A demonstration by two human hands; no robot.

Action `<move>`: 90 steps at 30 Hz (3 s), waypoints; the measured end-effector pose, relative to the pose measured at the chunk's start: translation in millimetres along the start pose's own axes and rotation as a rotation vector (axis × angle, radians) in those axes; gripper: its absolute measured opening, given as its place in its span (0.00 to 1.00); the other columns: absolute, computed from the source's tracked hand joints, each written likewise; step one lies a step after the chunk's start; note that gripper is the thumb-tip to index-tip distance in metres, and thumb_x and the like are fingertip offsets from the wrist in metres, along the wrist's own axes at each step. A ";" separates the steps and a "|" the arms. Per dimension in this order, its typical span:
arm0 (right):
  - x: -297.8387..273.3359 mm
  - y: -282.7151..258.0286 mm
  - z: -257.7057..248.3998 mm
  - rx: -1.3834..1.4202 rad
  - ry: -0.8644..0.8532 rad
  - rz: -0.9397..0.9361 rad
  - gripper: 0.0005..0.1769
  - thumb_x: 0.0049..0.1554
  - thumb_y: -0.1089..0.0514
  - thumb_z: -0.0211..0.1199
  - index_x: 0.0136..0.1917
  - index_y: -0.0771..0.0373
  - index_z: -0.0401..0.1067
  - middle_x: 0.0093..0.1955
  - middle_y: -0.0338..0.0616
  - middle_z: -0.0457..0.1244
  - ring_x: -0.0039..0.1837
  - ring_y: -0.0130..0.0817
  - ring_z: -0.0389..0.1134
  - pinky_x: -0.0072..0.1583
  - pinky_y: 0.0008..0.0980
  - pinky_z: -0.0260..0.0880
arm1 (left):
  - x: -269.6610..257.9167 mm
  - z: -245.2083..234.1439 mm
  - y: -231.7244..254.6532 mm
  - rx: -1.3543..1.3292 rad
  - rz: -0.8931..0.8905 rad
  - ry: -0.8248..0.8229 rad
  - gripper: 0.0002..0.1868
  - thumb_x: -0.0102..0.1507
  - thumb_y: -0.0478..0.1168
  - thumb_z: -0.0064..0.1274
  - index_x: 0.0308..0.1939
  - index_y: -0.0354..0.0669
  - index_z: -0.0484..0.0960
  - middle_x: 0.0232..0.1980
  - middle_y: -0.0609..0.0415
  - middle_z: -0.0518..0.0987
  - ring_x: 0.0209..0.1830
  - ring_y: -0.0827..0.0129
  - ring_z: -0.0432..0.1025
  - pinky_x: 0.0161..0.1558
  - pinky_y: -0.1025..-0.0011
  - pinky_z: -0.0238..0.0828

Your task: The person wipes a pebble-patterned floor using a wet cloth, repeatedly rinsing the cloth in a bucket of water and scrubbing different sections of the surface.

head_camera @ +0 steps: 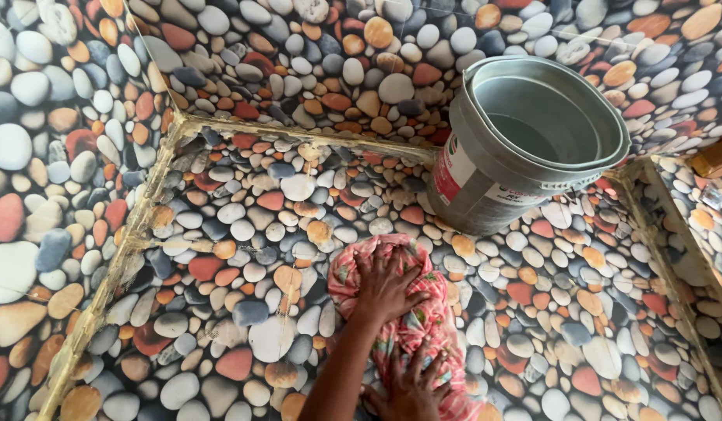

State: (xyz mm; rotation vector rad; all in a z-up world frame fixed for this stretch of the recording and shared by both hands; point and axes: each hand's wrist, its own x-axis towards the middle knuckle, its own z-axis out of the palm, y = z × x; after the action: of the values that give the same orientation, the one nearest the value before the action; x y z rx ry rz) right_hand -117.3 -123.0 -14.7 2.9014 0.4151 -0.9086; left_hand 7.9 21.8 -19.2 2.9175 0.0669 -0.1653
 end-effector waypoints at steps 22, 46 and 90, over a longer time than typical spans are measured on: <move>-13.3 -152.6 -23.8 -0.098 0.001 -0.434 0.62 0.54 0.15 0.48 0.85 0.49 0.33 0.85 0.68 0.21 0.80 0.86 0.19 0.68 0.91 0.32 | -93.9 -44.0 -190.3 0.019 -0.392 0.083 0.48 0.57 0.84 0.17 0.77 0.79 0.56 0.85 0.58 0.46 0.84 0.41 0.34 0.71 0.22 0.24; -2.4 -252.3 -46.0 -0.086 0.004 -0.648 0.56 0.53 0.18 0.49 0.85 0.36 0.36 0.87 0.56 0.18 0.84 0.69 0.12 0.73 0.81 0.18 | -177.0 -35.9 -327.0 0.057 -0.697 0.282 0.42 0.63 0.79 0.23 0.79 0.77 0.53 0.83 0.52 0.49 0.81 0.32 0.36 0.74 0.29 0.28; -3.3 -220.6 -9.3 -0.237 0.157 -0.952 0.37 0.62 0.26 0.38 0.80 0.35 0.54 0.88 0.44 0.26 0.86 0.59 0.21 0.74 0.80 0.23 | -344.2 7.7 -270.5 -0.021 -0.936 -0.130 0.49 0.68 0.73 0.27 0.83 0.53 0.33 0.84 0.37 0.38 0.82 0.35 0.40 0.77 0.41 0.34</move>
State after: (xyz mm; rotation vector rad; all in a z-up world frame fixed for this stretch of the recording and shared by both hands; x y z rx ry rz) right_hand -175.9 89.5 -2.8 2.4822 1.8502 -0.5993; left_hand -350.1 272.5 -44.4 2.5932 1.3764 -0.4807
